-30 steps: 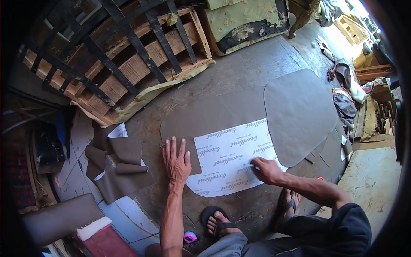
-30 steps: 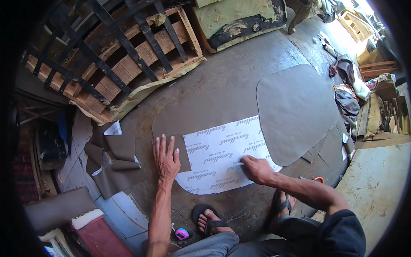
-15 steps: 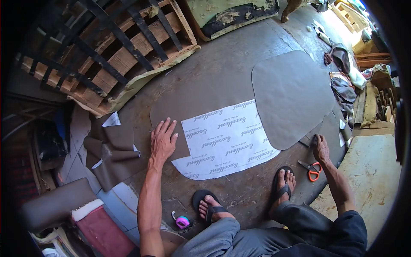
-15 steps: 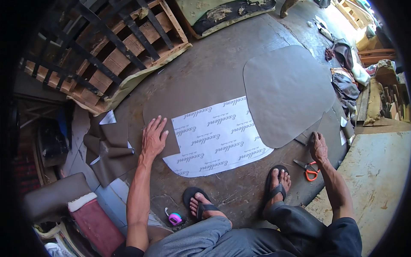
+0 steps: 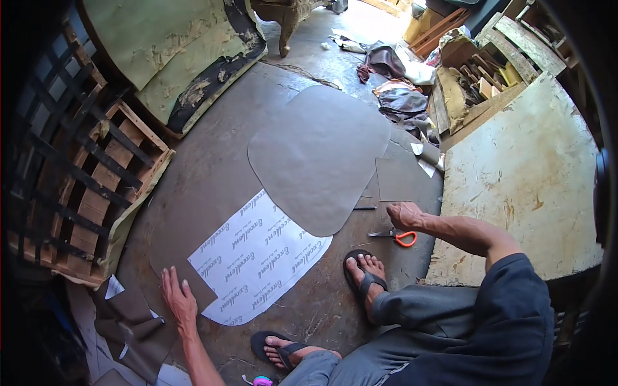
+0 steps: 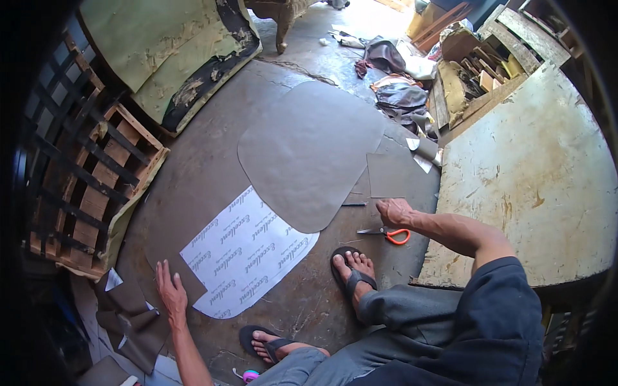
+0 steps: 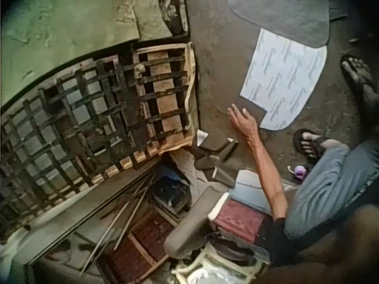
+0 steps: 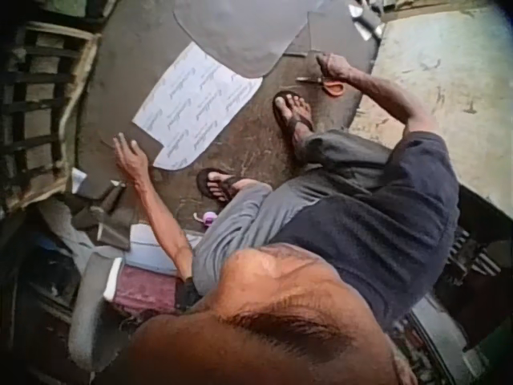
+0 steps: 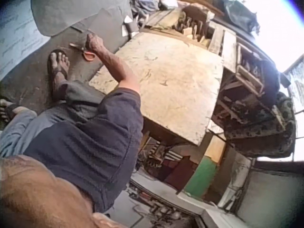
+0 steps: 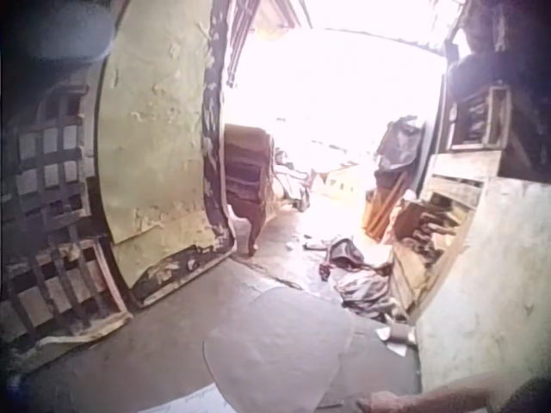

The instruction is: The person uses shears to cut a shape out of brown upholstery material on the floor and uses a marking tool to trace a paper pattern onto the material.

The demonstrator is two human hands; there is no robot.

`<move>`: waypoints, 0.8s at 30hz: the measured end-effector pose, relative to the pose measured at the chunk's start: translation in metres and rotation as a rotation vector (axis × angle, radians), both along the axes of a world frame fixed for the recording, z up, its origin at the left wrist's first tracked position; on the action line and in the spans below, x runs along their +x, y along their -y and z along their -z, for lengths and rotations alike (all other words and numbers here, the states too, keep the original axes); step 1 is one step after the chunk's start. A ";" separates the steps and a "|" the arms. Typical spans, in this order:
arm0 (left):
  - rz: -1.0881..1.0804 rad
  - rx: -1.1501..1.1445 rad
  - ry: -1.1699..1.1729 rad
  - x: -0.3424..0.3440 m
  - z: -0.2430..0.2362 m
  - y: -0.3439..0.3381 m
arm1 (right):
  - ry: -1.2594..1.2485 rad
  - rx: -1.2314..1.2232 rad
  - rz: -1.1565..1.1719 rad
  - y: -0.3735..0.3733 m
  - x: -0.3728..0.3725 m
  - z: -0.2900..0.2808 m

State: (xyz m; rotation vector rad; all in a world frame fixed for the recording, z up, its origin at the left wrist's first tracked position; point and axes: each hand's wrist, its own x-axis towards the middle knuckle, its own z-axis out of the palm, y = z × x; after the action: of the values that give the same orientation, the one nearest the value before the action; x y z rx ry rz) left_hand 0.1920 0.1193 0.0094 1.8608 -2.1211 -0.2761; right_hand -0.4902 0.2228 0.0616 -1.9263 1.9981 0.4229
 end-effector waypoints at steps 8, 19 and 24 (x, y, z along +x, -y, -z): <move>-0.792 -0.267 -0.327 0.022 0.038 -0.093 | 0.090 0.001 0.064 -0.076 0.014 0.014; -0.643 -0.096 -0.275 0.020 0.018 -0.129 | 0.429 0.257 0.212 -0.063 0.115 -0.087; -0.694 -0.156 -0.254 0.015 0.032 -0.134 | 0.513 0.340 -0.112 -0.003 0.216 -0.116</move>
State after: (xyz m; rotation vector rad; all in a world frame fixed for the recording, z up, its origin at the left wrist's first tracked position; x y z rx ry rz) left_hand 0.2070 0.2529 -0.0223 2.1859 -1.2007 -0.1631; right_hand -0.2742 0.2261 0.1776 -1.7196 1.3999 0.2412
